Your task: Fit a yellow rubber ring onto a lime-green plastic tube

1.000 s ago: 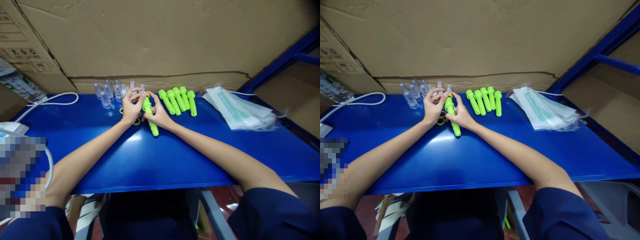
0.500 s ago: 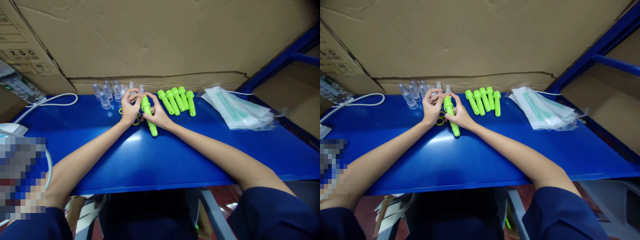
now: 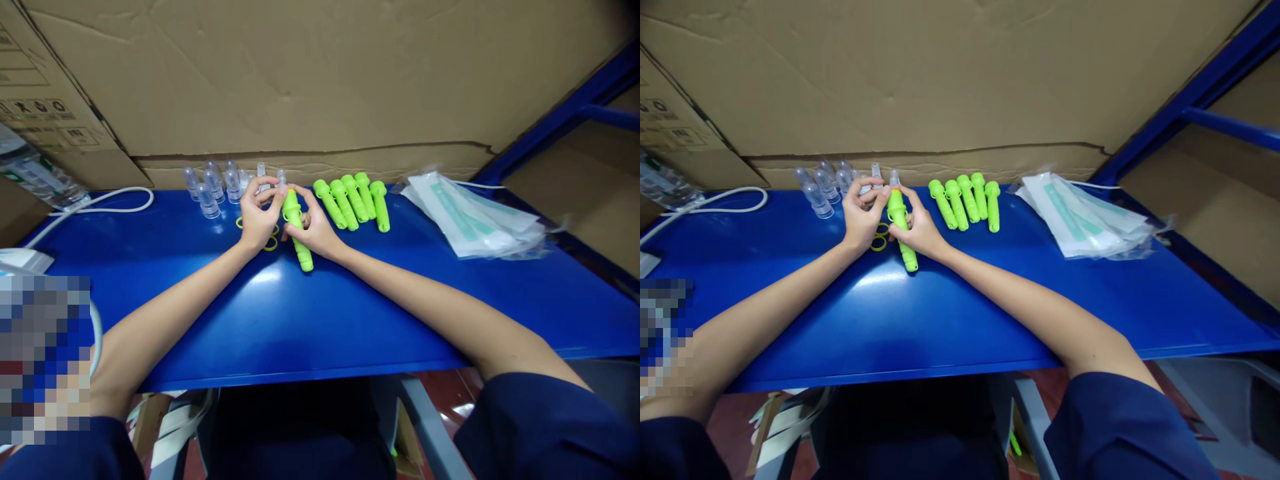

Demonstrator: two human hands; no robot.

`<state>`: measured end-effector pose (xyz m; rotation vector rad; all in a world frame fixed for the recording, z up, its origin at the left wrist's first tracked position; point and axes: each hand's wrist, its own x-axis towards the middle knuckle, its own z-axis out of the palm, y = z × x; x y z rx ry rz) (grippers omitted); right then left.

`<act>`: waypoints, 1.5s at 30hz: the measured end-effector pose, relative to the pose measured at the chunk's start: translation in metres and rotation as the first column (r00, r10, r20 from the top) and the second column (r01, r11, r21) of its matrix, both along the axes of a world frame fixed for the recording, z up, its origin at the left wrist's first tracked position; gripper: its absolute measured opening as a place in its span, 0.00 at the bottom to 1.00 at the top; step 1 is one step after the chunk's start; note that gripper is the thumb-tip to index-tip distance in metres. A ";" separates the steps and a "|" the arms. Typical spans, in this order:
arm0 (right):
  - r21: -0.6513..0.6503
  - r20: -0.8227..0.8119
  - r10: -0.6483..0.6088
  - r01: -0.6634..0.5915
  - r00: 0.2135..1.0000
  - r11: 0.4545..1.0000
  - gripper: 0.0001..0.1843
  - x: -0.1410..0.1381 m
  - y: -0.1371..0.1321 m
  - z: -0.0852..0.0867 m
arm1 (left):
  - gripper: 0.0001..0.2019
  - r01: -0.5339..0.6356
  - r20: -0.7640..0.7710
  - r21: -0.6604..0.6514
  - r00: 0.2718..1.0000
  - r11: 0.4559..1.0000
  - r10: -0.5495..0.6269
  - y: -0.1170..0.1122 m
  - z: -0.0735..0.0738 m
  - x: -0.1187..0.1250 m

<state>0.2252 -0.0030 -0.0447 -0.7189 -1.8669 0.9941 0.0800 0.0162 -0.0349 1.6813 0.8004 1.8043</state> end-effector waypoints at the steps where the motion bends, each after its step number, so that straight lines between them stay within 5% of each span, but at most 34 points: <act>1: 0.008 0.001 -0.008 0.008 1.000 1.000 0.41 0.000 0.000 -0.001 | 0.22 0.008 -0.005 -0.008 1.000 1.000 -0.008 -0.001 0.001 0.000; 25: 0.002 -0.066 -0.120 0.120 0.991 0.993 0.31 -0.003 0.002 -0.006 | 0.21 0.004 -0.043 -0.050 0.999 0.999 -0.006 -0.011 0.006 0.004; 45: -0.040 -0.064 -0.217 0.215 0.974 0.976 0.30 -0.004 0.004 -0.008 | 0.17 -0.139 -0.121 0.014 0.983 0.990 0.139 -0.018 0.009 0.006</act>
